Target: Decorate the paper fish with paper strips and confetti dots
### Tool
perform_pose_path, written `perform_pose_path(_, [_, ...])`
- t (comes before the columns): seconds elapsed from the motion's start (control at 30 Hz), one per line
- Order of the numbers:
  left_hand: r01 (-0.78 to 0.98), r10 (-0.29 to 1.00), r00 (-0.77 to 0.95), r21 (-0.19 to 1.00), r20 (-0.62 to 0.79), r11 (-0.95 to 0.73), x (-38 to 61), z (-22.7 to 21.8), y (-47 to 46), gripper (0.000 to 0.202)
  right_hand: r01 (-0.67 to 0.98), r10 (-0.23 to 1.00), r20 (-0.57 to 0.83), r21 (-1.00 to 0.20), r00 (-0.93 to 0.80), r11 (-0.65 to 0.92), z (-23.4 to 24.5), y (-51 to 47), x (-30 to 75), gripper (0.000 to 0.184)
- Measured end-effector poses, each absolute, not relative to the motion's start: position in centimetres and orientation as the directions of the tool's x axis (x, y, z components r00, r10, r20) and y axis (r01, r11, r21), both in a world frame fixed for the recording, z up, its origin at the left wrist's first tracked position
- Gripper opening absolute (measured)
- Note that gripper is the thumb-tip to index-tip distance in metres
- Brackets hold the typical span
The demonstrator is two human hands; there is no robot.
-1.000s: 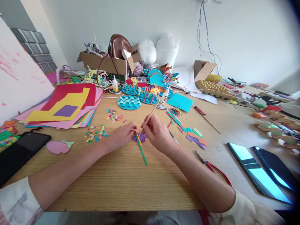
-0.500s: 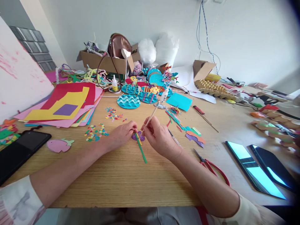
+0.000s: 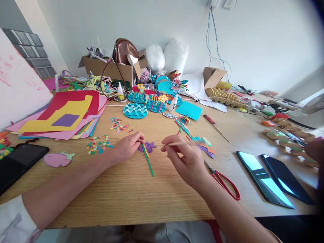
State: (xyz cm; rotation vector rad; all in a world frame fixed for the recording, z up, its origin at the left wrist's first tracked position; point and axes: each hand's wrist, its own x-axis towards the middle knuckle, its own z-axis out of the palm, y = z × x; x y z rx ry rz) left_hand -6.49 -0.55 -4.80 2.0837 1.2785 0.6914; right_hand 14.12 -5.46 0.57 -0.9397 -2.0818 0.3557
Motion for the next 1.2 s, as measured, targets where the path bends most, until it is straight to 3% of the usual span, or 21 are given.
perform_pose_path(0.1, [0.559, 0.904, 0.407, 0.748, 0.129, -0.358, -6.8, -4.6, -0.6, 0.014, 0.52, 0.703, 0.643, -0.506, -0.304, 0.688, 0.9, -6.3, 16.6, 0.015])
perform_pose_path(0.2, [0.494, 0.913, 0.365, 0.793, 0.182, -0.356, -7.0, -4.3, -0.6, 0.017, 0.495, 0.808, 0.56, -0.658, -0.181, 0.567, 0.8, -6.6, 19.0, 0.017])
perform_pose_path(0.33, [0.286, 0.925, 0.298, 0.903, 0.235, -0.322, -6.9, -3.6, -1.0, 0.02, 0.327, 0.918, 0.396, -0.863, -0.033, 0.385, 0.8, -6.5, 21.1, 0.015])
perform_pose_path(0.43, [0.032, 0.961, 0.249, 0.99, 0.122, -0.135, -6.4, -2.8, -1.7, 0.017, 0.212, 0.957, 0.286, -0.933, -0.058, 0.291, 0.7, -6.4, 21.8, 0.019])
perform_pose_path(0.53, [-0.259, 0.963, 0.259, 0.955, -0.074, 0.143, -5.3, -2.4, -2.5, 0.014, -0.018, 0.993, 0.114, -0.993, -0.039, 0.113, -0.1, -6.3, 21.5, 0.015])
perform_pose_path(0.6, [-0.398, 0.97, 0.188, 0.891, -0.152, 0.217, -3.9, -2.6, -3.3, 0.013, -0.268, 0.998, -0.068, -0.961, 0.0, -0.066, -1.2, -6.2, 20.5, 0.013])
perform_pose_path(0.7, [-0.506, 0.978, -0.079, 0.853, -0.195, 0.129, -1.1, -3.3, -5.3, 0.01, -0.521, 0.969, -0.247, -0.831, 0.03, -0.196, -2.9, -6.0, 18.3, 0.017])
perform_pose_path(0.8, [-0.352, 0.986, 0.05, 0.922, -0.156, 0.164, 1.2, -4.0, -7.8, 0.005, -0.579, 0.958, -0.281, -0.791, 0.059, -0.196, -4.2, -5.6, 16.5, 0.021])
perform_pose_path(0.9, [0.086, 0.976, 0.214, 0.995, 0.033, -0.052, 2.1, -4.6, -9.8, 0.016, -0.476, 0.971, -0.2, -0.872, 0.131, -0.115, -4.8, -5.0, 15.9, 0.021])
perform_pose_path(1.0, [0.441, 0.883, 0.423, 0.805, 0.205, -0.398, 2.0, -5.0, -10.8, 0.032, -0.094, 0.963, 0.056, -0.992, 0.262, 0.083, -4.6, -5.4, 16.7, 0.017])
perform_pose_path(1.1, [0.569, 0.787, 0.584, 0.591, 0.2, -0.572, 1.7, -5.2, -11.0, 0.031, 0.382, 0.908, 0.342, -0.894, 0.241, 0.235, -3.7, -7.8, 17.9, 0.01])
perform_pose_path(1.2, [0.63, 0.766, 0.622, 0.478, 0.159, -0.611, 1.5, -5.2, -10.7, 0.031, 0.6, 0.916, 0.402, -0.729, -0.012, 0.328, -3.1, -11.2, 18.5, 0.01])
